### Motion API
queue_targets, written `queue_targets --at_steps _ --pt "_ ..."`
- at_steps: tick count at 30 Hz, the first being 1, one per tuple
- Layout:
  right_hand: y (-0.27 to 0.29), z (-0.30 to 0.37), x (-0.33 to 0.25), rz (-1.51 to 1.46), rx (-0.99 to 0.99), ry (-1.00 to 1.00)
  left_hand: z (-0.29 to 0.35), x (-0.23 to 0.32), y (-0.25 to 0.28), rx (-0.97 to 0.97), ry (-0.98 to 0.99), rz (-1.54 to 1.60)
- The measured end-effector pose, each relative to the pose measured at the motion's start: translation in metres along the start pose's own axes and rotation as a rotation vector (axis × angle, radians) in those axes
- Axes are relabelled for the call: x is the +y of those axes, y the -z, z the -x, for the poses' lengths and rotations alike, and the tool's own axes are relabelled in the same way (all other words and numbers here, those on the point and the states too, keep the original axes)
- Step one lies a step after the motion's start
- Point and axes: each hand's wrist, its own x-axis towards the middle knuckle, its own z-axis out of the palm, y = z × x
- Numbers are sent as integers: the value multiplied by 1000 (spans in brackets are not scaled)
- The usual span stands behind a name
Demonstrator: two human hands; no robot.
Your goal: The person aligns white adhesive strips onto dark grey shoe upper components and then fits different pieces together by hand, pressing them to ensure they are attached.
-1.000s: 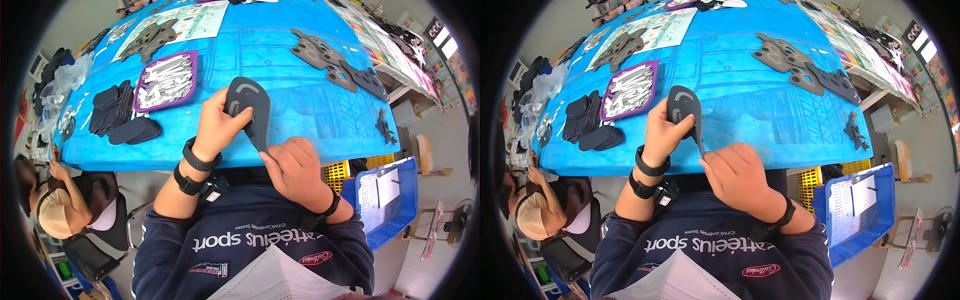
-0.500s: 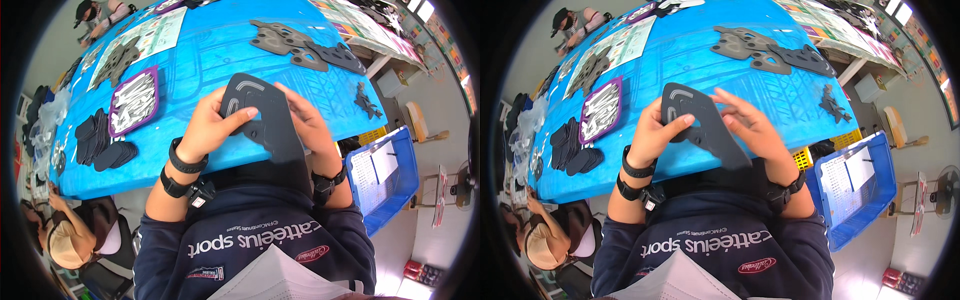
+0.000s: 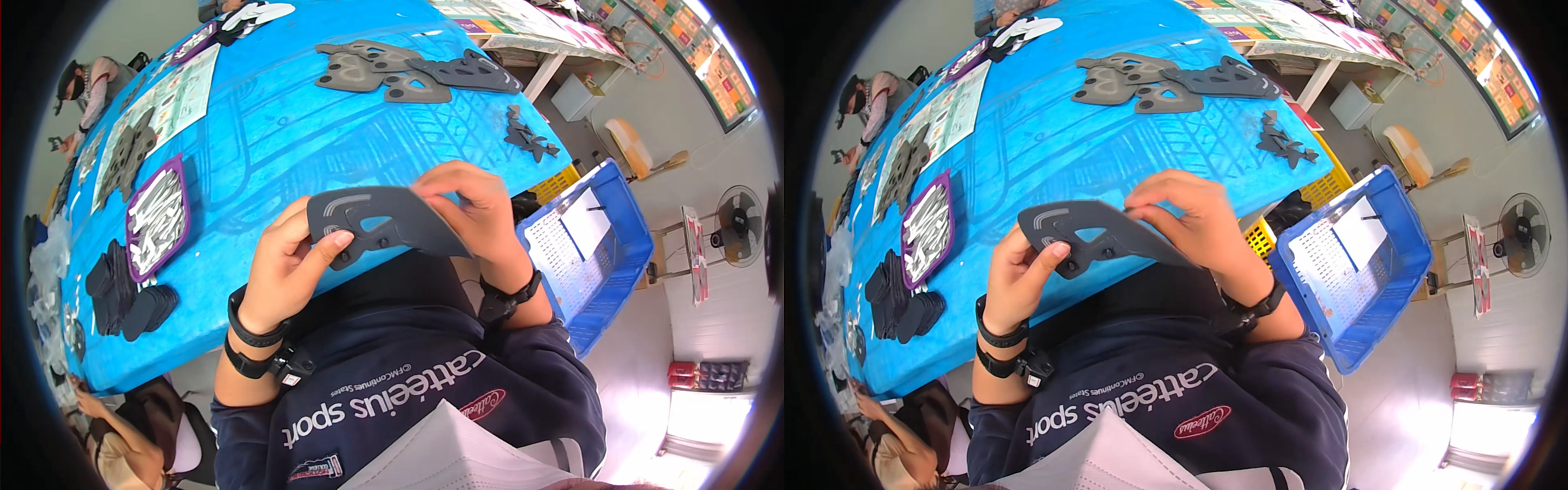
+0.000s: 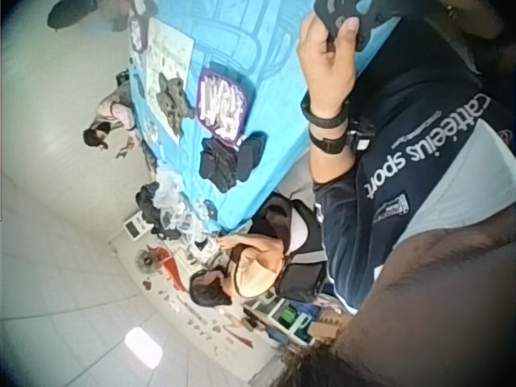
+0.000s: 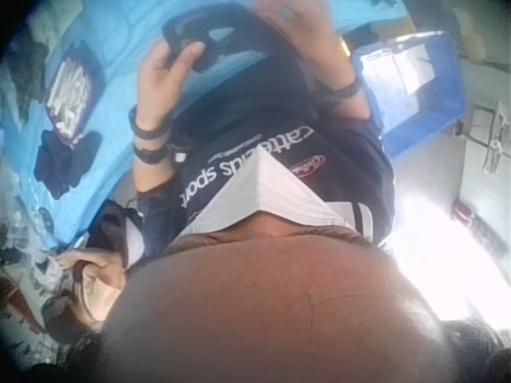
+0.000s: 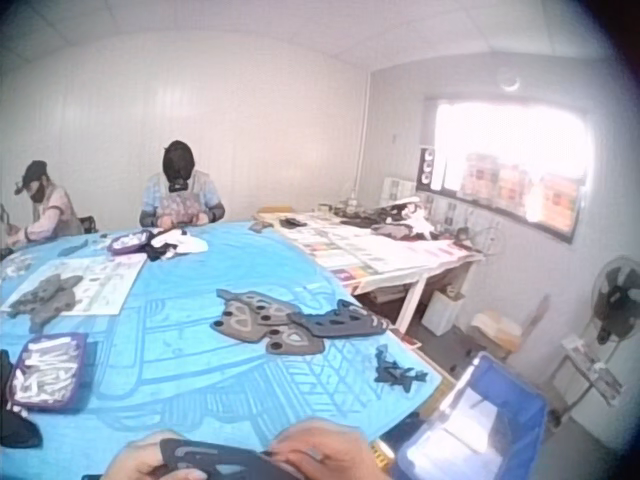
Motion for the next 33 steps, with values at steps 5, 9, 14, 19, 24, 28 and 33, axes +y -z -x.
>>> queue_targets --at_steps 5,9,14,19,24,28,33 --pt "-5 12 -8 -583 86 -222 5 5 2 -88 -33 -31" --pt "27 7 24 -658 593 -329 17 3 20 -87 -138 196" --pt "93 21 57 1033 612 83 33 -1 41 41 -67 303" --pt "120 11 95 1315 149 -147 34 -1 36 140 40 216" --pt "125 18 114 1238 -68 -226 31 0 37 69 48 205" --pt "117 7 95 1320 -22 -8 27 -2 36 63 76 216" --pt "54 -7 25 505 65 -203 24 -3 35 81 69 223"
